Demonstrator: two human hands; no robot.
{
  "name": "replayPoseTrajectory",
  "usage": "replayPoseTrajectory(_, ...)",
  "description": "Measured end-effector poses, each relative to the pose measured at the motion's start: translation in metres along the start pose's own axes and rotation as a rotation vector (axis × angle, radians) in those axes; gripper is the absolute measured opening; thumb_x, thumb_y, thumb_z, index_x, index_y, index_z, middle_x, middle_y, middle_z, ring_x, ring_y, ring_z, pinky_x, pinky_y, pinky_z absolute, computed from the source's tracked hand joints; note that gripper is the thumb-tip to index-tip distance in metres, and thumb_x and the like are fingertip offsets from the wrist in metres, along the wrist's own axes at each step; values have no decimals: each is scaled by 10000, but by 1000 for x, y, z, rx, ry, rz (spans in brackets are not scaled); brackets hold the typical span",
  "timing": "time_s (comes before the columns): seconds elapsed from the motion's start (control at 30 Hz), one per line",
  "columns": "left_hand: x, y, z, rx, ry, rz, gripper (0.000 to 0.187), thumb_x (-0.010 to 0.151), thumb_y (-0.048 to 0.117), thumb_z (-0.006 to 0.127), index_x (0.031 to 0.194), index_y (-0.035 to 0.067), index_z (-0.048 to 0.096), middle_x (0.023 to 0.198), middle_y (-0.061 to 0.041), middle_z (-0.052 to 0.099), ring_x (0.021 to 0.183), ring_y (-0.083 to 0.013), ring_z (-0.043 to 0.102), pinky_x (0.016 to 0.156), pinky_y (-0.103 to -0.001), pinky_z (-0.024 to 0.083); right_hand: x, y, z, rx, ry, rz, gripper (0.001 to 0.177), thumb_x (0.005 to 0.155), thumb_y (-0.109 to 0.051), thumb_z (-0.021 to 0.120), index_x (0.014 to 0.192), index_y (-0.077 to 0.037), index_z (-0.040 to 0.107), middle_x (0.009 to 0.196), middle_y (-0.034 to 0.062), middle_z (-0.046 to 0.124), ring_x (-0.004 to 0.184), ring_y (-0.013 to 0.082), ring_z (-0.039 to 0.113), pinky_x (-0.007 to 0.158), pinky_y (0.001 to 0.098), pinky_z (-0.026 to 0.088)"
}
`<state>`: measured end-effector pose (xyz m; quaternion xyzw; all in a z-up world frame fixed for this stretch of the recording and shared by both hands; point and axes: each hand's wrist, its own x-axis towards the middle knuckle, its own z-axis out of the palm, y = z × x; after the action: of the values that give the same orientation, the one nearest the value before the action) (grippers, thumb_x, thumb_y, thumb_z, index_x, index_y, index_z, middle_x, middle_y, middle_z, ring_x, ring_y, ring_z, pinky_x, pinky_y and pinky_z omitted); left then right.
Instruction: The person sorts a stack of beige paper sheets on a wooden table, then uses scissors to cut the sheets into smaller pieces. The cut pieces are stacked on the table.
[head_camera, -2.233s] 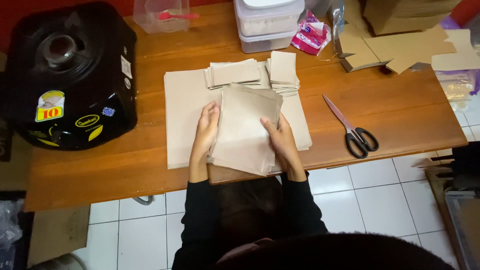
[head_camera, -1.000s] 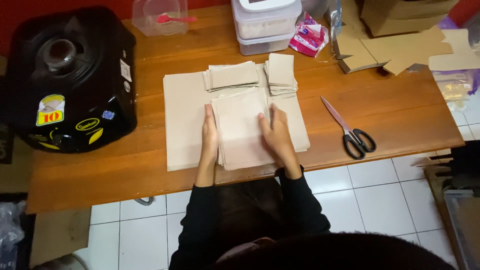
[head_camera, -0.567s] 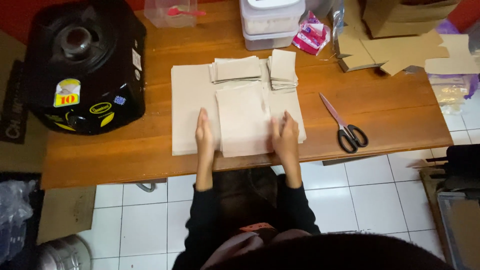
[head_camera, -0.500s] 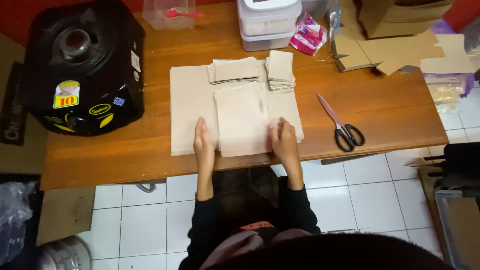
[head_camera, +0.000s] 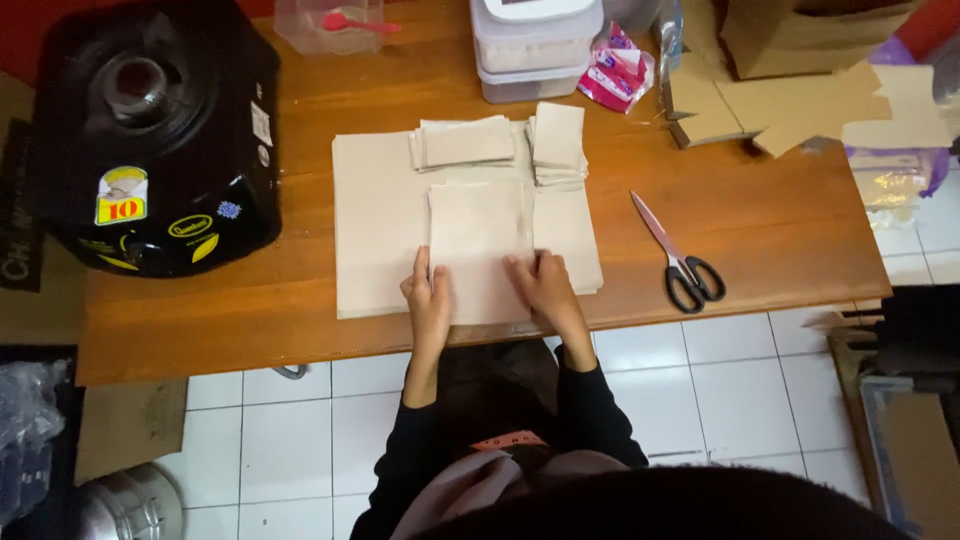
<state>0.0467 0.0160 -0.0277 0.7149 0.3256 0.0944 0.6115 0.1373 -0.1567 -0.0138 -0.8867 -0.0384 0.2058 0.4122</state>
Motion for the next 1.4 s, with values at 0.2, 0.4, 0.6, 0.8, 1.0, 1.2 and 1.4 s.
replayPoseTrajectory(0.2, -13, 24, -1, -30, -1, -2, 567, 1008, 271, 478, 1541, 135, 341, 1337, -263, 294, 1348, -408, 313, 1155, -473, 265, -28, -19, -9, 52, -17, -88, 482, 940, -317, 616, 1244, 46, 529, 1207, 316, 490, 1202, 554, 509, 1007, 560, 457)
replayPoseTrajectory(0.4, 5, 0, 3, -4, 7, 79, 508, 1012, 218, 478, 1497, 95, 390, 1398, -225, 361, 1277, -356, 287, 1131, -415, 230, -66, -72, -34, 376, -201, -32, 602, 922, -259, 563, 1447, -64, 341, 1403, 375, 438, 1326, 543, 391, 1091, 615, 345)
replayPoseTrajectory(0.6, 0, 17, -5, -45, 77, -66, 421, 991, 224, 469, 1411, 214, 497, 1249, -208, 485, 1198, -356, 480, 1068, -475, 367, -54, -42, -20, 652, -147, 24, 720, 883, -112, 622, 1527, -78, 301, 1483, 299, 409, 1387, 414, 366, 1133, 550, 295)
replayPoseTrajectory(0.8, 5, 6, 5, 8, 179, -44, 408, 947, 185, 492, 1341, 254, 572, 1163, -193, 543, 1135, -385, 573, 1026, -463, 432, -57, -46, -19, 770, -131, 74, 752, 856, -76, 640, 1531, -72, 308, 1519, 277, 357, 1404, 364, 331, 1151, 529, 258)
replayPoseTrajectory(1.0, -9, 17, 5, 29, 145, 32, 416, 958, 158, 486, 1368, 206, 537, 1267, -206, 479, 1244, -394, 475, 1078, -479, 369, -40, -11, -3, 861, -138, 70, 708, 848, -45, 662, 1499, -108, 392, 1410, 196, 502, 1243, 315, 500, 1036, 485, 421)
replayPoseTrajectory(1.2, -32, 55, -9, 12, 3, 128, 379, 991, 69, 417, 1364, 34, 475, 1503, -237, 410, 1355, -403, 343, 1132, -525, 283, -22, 13, 12, 948, -116, 101, 709, 830, -25, 677, 1485, -119, 423, 1328, 183, 562, 1127, 319, 595, 929, 464, 511)
replayPoseTrajectory(1.4, -23, 18, -1, 105, 62, 329, 416, 960, 71, 460, 1374, 38, 455, 1487, -219, 425, 1304, -387, 368, 1111, -497, 285, -15, 19, 11, 1027, -127, 129, 663, 806, 1, 711, 1422, -95, 486, 1215, 181, 632, 948, 300, 681, 796, 435, 578)
